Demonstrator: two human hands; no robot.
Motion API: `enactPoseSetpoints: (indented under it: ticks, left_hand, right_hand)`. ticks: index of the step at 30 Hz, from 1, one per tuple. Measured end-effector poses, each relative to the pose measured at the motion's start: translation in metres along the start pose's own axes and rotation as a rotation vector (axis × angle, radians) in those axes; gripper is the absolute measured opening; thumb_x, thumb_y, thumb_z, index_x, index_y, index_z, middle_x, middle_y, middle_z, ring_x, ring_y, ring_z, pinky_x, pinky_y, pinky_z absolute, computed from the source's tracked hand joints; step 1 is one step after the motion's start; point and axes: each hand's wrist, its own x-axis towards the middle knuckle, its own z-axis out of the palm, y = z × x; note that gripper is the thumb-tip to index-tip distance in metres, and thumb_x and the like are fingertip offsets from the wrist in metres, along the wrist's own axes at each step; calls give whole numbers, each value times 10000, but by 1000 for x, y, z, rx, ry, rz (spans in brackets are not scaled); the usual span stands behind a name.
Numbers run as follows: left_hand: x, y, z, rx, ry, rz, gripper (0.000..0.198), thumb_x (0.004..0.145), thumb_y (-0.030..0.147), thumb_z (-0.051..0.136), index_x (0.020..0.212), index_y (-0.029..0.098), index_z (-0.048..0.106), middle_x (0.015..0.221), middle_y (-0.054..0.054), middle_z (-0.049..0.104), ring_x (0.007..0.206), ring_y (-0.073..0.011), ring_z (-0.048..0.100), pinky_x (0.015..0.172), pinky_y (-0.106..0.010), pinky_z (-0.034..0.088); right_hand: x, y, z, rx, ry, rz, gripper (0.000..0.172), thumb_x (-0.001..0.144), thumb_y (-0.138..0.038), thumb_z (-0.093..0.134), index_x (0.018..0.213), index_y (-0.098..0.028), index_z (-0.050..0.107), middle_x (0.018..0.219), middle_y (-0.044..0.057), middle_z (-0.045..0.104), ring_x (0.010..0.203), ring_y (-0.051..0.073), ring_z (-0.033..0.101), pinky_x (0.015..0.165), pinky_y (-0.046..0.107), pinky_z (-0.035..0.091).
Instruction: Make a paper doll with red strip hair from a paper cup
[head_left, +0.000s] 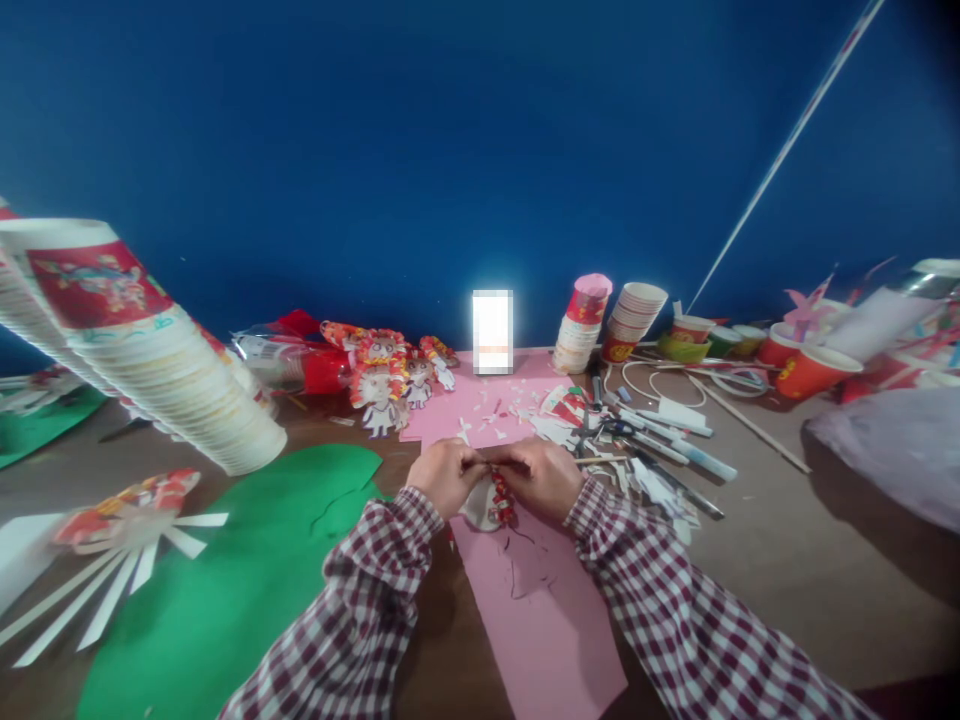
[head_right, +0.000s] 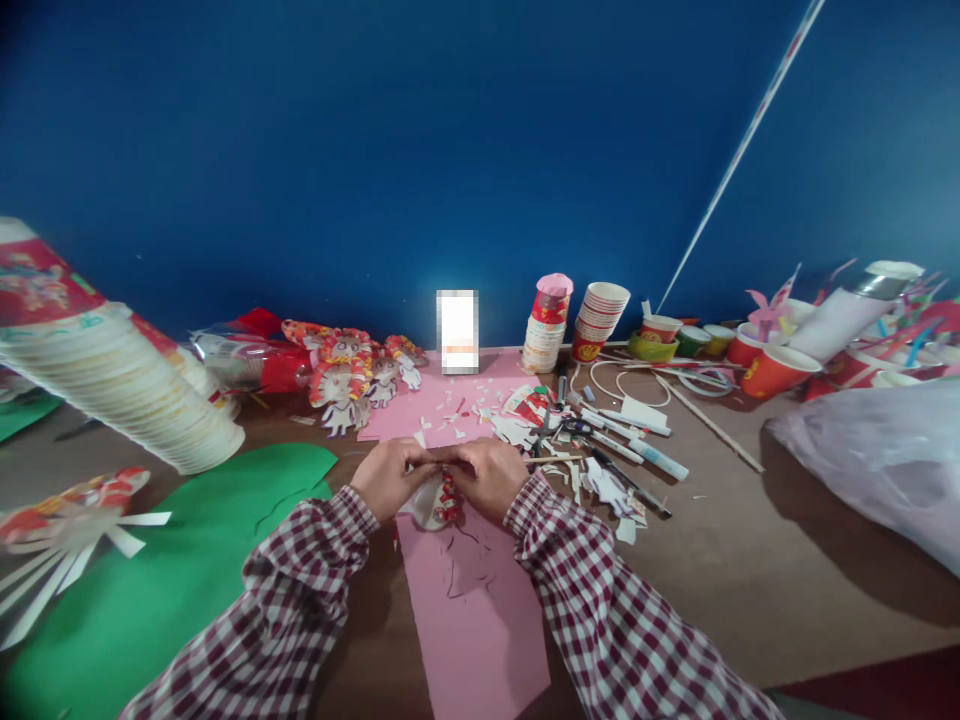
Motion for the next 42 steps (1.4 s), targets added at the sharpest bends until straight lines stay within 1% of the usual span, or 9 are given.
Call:
enactPoseSetpoints:
  ticks: [4, 10, 16, 22, 25, 27, 32, 37, 42]
  left_hand:
    - [0, 0, 0, 3, -5, 3, 206, 728, 328, 525, 733, 192, 679, 701, -25, 597, 680, -143, 525, 601, -240, 360]
    - [-1, -2, 2, 12, 12, 21, 171, 712, 318, 550, 682, 190, 659, 696, -14, 590, 668, -130, 517, 582, -226, 350]
    - [-1, -3, 2, 10, 7, -1, 152, 690, 311, 572, 687, 191, 666, 707, -21, 599, 695, -139, 521, 603, -235, 360]
    - [1, -4, 4, -4, -13, -66, 148, 674, 292, 580, 734, 191, 672, 740, -25, 608, 711, -148, 532, 607, -241, 371]
    - [0, -1, 3, 5, -21, -72, 139, 679, 279, 579, 744, 200, 672, 751, -24, 610, 723, -152, 534, 614, -244, 376]
    - [-1, 2, 2, 33, 0, -61, 126, 686, 271, 579, 743, 206, 671, 758, -25, 609, 748, -159, 533, 628, -250, 378]
    - [-4, 10, -2, 161, 85, -1, 109, 716, 252, 560, 746, 207, 655, 768, -30, 598, 802, -182, 507, 677, -278, 376]
    - [-4, 13, -2, 203, 108, 126, 97, 727, 224, 554, 738, 190, 644, 741, -41, 591, 774, -185, 493, 710, -304, 359]
    - [-3, 13, 0, 213, 77, 109, 90, 712, 215, 565, 728, 194, 651, 750, -45, 591, 789, -190, 498, 710, -311, 357]
  right_hand:
    - [0, -1, 1, -53, -11, 21, 276, 758, -151, 504, 967, -283, 627, 888, -33, 666, 802, 128, 601, 683, 211, 414]
    - [-2, 4, 7, -125, 20, 41, 226, 745, -172, 529, 918, -263, 643, 813, -15, 668, 744, 137, 595, 640, 219, 396]
    - [-2, 2, 10, -142, 13, 32, 228, 775, -164, 493, 923, -253, 641, 821, -7, 667, 748, 131, 588, 667, 219, 389]
    - [-2, 0, 9, -140, 3, 51, 199, 786, -205, 496, 906, -259, 645, 806, -15, 667, 736, 126, 589, 637, 206, 379]
    - [-2, -1, 7, -158, -11, 69, 186, 792, -236, 492, 878, -253, 656, 766, -13, 665, 709, 123, 588, 603, 201, 369]
    - [-2, -2, 6, -171, -11, 80, 191, 793, -248, 493, 889, -257, 657, 761, -10, 666, 704, 125, 586, 589, 202, 364]
    - [-1, -4, 4, -126, 10, 78, 221, 800, -259, 502, 979, -291, 628, 851, -18, 666, 754, 124, 582, 612, 205, 369]
    - [-1, -1, 3, -106, 28, 95, 184, 817, -286, 492, 905, -271, 653, 769, -13, 664, 693, 122, 575, 578, 210, 345]
    - [-1, 2, 3, -140, 5, 61, 144, 804, -254, 517, 805, -235, 660, 688, -16, 645, 639, 110, 549, 553, 208, 311]
